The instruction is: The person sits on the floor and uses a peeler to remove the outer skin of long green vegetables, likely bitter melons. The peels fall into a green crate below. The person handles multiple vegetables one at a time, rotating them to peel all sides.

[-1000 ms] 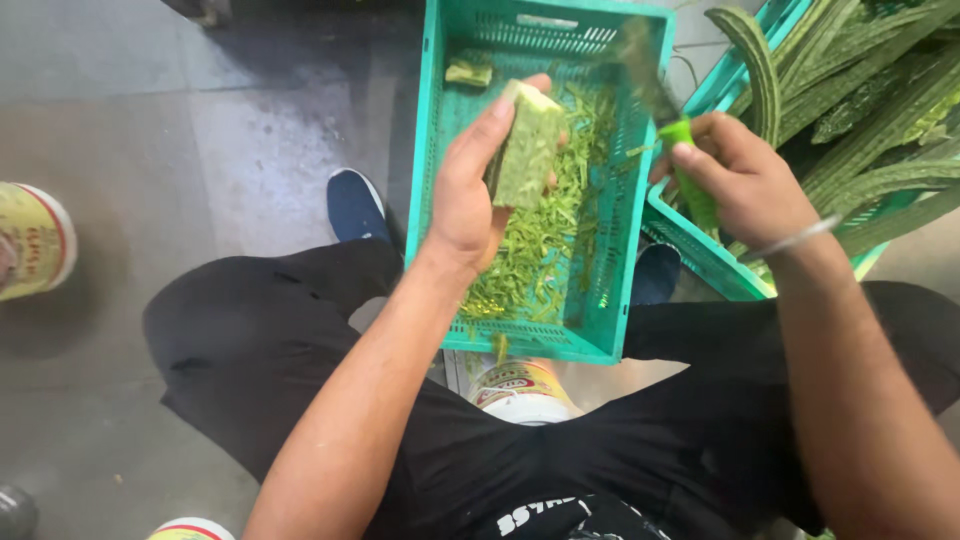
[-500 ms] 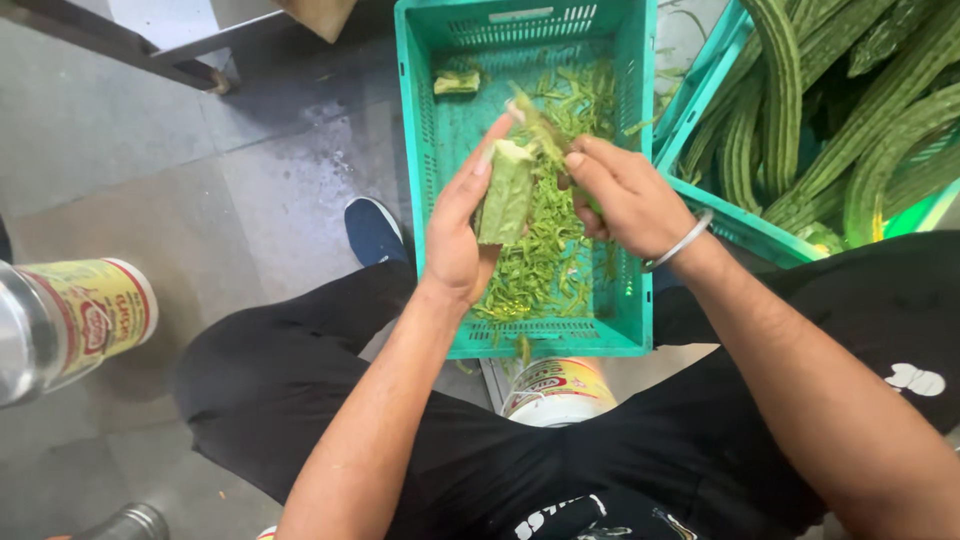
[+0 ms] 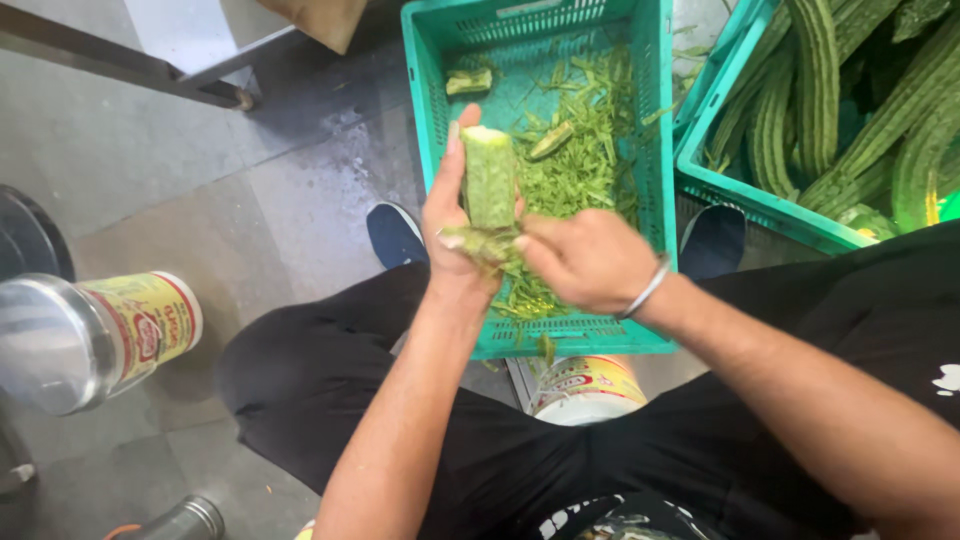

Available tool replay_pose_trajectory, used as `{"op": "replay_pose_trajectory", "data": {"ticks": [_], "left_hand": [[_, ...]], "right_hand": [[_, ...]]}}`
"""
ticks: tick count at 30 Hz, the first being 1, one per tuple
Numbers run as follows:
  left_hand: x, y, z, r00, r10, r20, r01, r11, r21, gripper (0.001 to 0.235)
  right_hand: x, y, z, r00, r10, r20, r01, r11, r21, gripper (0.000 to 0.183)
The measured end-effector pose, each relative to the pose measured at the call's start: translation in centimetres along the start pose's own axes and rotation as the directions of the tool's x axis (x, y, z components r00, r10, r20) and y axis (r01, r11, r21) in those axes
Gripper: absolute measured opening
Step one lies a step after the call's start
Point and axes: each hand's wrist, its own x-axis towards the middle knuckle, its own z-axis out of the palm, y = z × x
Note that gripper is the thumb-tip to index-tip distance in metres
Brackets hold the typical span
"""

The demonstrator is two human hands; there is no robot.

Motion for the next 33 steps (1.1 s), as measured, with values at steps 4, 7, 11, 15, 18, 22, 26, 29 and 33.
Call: {"op": "replay_pose_trajectory", "data": {"ticks": [4,7,11,15,18,22,26,29,33], "left_hand": [[-0.7,-0.7,1.1,0.958,-0.066,-0.278,0.121,0.975,0.187,0.048],[-1.0,-0.8,1.0,0.963,-0.082,-0.256,0.134,0.972,0.194,0.047],[-1.3,-0.7,0.4,0.945,-0.052,-0.324,0.112,0.979,0.168,0.048],[-1.0,-0.7,-0.6,0.919,-0.031,-0.394,0.092,0.986,0.137,0.045],[0.1,0.7,-0.9,0.952,0.023,-0.305,0.015,0.993,0.121,0.042],[-0.4,0.8,-0.6,0.932,0.018,-0.361,0.033,0.990,0.134,0.044],[-1.2,-0.8,0.1,0.940,-0.006,-0.340,0.073,0.980,0.184,0.046],[-1.1,-0.7,-0.5,0.904,-0.018,-0.427,0.082,0.988,0.131,0.042],[-0.4,0.6,-1.3,0.979,0.065,-0.191,-0.054,0.996,0.065,0.043]], "right_hand": [[0.0,3.1,-2.3,0.978,0.106,-0.180,-0.125,0.987,-0.098,0.031],[-0.9,6.0,-0.7,0.979,0.072,-0.192,-0.089,0.992,-0.084,0.028],[-1.4,7.0,1.9,0.977,0.014,-0.214,-0.032,0.996,-0.082,0.023],[-1.6,4.3,2.8,0.996,0.025,-0.085,-0.038,0.987,-0.156,0.023],[-1.1,1.3,2.9,0.997,-0.028,-0.073,0.020,0.993,-0.115,0.019],[-0.5,1.2,1.6,0.989,-0.146,-0.010,0.144,0.983,-0.116,0.022],[-0.4,3.9,0.6,0.978,0.044,-0.202,-0.062,0.994,-0.086,0.026],[-1.3,3.9,2.4,0.988,0.054,-0.142,-0.071,0.991,-0.116,0.025],[-1.7,2.3,3.6,1.000,0.006,0.013,-0.005,0.999,-0.032,0.023]]}}
